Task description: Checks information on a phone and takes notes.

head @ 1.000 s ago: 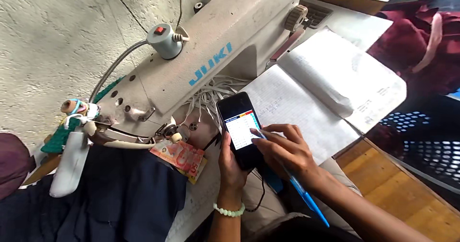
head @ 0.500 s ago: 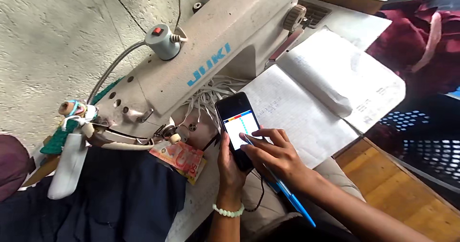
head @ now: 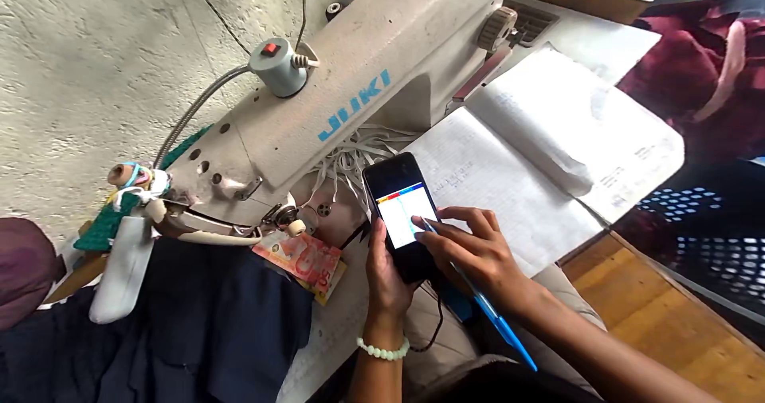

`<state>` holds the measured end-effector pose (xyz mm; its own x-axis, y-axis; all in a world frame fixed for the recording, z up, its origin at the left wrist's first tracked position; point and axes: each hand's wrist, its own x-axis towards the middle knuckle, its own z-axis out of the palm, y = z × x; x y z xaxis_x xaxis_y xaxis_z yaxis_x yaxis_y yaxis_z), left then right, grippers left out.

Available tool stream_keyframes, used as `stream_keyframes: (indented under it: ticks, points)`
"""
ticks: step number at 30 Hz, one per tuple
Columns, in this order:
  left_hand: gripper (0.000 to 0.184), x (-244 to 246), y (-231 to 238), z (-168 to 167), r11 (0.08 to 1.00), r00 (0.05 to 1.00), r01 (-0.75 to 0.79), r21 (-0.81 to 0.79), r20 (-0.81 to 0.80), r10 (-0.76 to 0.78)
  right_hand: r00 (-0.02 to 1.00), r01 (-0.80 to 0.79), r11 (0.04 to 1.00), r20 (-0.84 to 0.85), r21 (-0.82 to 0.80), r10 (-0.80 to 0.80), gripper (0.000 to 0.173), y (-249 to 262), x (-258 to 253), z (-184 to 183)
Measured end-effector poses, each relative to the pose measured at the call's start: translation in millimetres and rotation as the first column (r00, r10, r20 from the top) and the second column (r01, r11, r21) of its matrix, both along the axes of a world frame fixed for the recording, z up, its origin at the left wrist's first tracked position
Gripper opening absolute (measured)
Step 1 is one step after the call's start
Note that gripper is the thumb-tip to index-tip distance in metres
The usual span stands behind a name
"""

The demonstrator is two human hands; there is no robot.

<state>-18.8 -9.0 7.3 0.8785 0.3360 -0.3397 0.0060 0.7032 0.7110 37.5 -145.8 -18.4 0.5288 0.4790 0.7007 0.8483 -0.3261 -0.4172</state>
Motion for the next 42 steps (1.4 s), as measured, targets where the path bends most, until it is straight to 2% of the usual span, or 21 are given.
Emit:
stream_keyframes:
  ticks: [13, 20, 26, 42]
  points:
    - [0.047, -0.7, -0.9, 1.6, 1.000, 1.000, 0.019, -0.007, 0.003, -0.019, 0.997, 0.069, 0.997, 0.021, 0.029, -0.070, 0.017, -7.0, 5.4, 3.3]
    - [0.045, -1.5, -0.5, -0.1, 1.000, 1.000, 0.009, 0.007, -0.008, -0.009, 0.999, -0.044, 0.999, 0.016, 0.004, 0.044, 0.019, 5.9, -1.1, 3.8]
    - [0.045, 0.1, -0.7, 1.3, 0.999, 1.000, 0.024, -0.022, 0.020, -0.023, 0.999, 0.037, 0.999, 0.037, -0.025, -0.036, 0.019, -7.1, 5.5, -0.3]
    - [0.047, -0.8, -0.8, 2.2, 1.000, 1.000, 0.016, -0.013, 0.010, -0.016, 0.994, 0.106, 0.994, 0.040, 0.001, -0.106, 0.018, -11.6, 8.1, 1.5]
